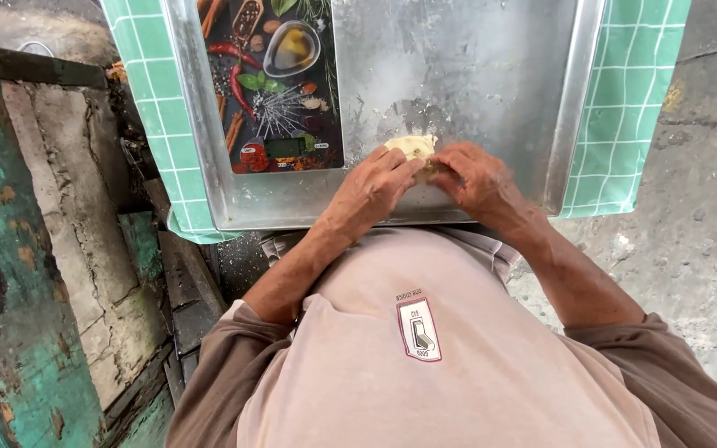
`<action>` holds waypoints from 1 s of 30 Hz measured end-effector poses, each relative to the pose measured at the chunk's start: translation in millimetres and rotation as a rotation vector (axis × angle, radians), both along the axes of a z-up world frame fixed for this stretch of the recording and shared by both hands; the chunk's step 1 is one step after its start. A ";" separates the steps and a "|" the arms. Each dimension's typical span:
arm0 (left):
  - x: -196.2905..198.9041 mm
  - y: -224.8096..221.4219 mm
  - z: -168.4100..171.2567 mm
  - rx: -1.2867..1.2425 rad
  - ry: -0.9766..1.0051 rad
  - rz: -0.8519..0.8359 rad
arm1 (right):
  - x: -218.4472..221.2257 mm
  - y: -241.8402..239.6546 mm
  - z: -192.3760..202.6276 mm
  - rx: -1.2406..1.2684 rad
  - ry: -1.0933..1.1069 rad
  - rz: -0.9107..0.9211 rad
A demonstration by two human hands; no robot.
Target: The person is taking small pieces of dough, rolling them into long thin cylinders on a metal tray, and then twisting them into a spiral shape.
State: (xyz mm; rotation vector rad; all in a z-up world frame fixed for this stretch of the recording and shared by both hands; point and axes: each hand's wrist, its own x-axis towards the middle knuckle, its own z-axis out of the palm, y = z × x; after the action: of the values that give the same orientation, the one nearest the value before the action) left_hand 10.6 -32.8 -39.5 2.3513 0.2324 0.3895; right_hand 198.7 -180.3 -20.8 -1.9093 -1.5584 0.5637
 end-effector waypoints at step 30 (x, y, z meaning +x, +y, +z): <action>2.8 -3.8 -6.5 0.023 -0.031 0.097 | -3.2 -6.1 -9.6 0.117 -0.374 -0.019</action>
State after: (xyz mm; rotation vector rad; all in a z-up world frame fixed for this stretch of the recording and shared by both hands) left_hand 13.4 -36.6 -46.0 2.3606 0.3291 0.4776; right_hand 195.5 -186.4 -30.4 -2.0173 -1.7549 0.1033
